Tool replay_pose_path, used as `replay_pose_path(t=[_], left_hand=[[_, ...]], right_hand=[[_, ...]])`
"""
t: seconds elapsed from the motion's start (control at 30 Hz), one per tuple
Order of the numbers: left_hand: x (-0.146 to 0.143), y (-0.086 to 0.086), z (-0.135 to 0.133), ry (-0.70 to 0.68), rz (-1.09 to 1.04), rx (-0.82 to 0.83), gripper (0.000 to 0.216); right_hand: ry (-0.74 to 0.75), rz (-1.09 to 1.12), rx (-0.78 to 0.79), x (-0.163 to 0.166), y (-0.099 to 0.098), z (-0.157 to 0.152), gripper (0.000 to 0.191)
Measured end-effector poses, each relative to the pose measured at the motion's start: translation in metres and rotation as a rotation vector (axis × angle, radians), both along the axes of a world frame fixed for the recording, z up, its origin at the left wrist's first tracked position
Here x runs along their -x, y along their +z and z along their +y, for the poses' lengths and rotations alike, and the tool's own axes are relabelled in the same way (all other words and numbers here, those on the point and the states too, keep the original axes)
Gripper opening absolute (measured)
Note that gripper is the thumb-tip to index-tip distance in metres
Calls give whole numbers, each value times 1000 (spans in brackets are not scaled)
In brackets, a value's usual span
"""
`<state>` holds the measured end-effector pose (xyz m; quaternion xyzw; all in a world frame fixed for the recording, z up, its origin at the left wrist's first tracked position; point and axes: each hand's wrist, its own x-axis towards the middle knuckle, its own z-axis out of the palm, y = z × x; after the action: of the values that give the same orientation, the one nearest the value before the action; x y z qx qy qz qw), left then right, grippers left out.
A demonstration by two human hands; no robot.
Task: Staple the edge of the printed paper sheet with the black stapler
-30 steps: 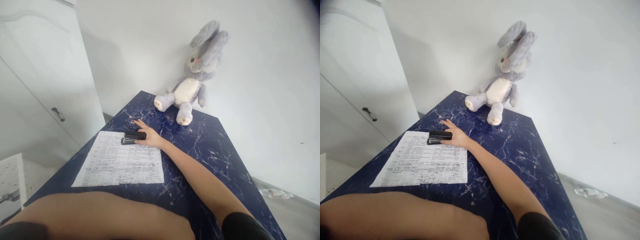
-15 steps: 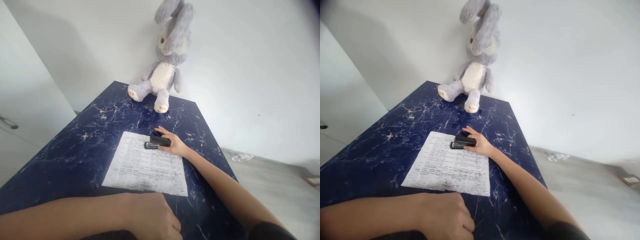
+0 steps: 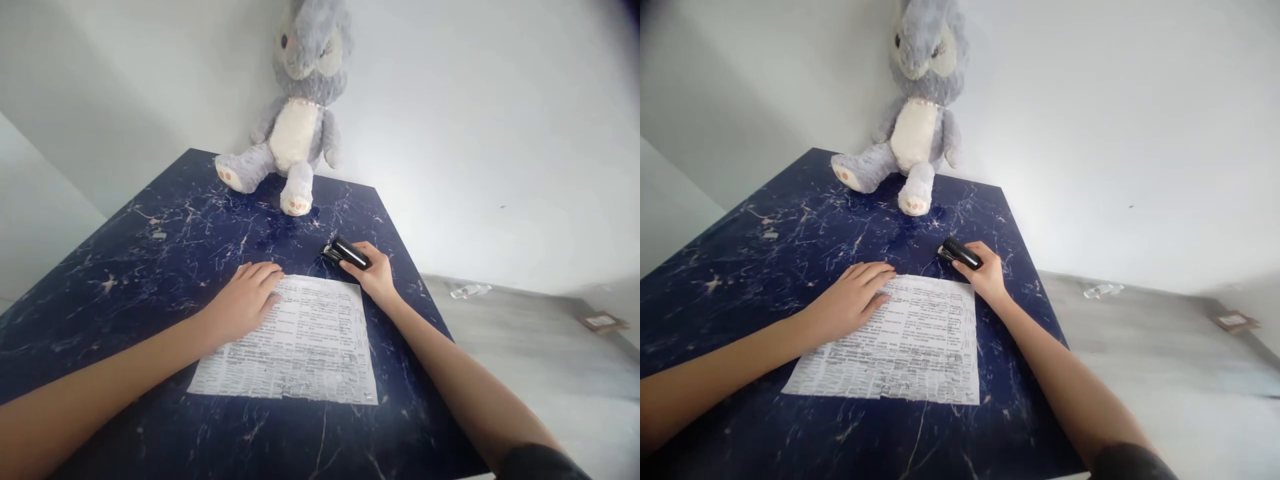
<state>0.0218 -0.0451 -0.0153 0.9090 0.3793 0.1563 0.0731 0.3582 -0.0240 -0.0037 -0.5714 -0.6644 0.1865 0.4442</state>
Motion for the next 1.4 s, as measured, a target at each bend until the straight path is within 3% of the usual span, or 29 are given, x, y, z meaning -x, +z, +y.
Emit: replay_pose_path(t=[0.1, 0.27, 0.4, 0.53, 0.67, 0.93, 1.17, 1.27, 1.4], left_hand=[[1, 4, -4, 31, -43, -24, 27], [5, 11, -7, 102, -33, -150, 25], [9, 10, -4, 231, -14, -236, 28], [9, 9, -1, 311, 63, -211, 41], [9, 9, -2, 310, 119, -220, 54], [7, 13, -6, 321, 147, -252, 57], [6, 15, -7, 318, 43, -177, 59], [6, 15, -7, 326, 26, -166, 57], [7, 14, -6, 324, 45, -183, 55]], right_hand=[[-37, -21, -8, -8, -6, 5, 24], [-47, -36, 6, -7, -9, 6, 22], [-70, -38, 5, -6, -9, 5, 15], [-103, -44, 66, -9, -10, 6, 24], [-65, -47, 83, -9, -8, 6, 27], [-77, -231, 55, -7, 7, 2, 23], [-160, -449, 188, -28, 27, -7, 22], [-105, -476, 230, -32, 30, -18, 23], [-12, -454, 140, -26, 29, -35, 28]])
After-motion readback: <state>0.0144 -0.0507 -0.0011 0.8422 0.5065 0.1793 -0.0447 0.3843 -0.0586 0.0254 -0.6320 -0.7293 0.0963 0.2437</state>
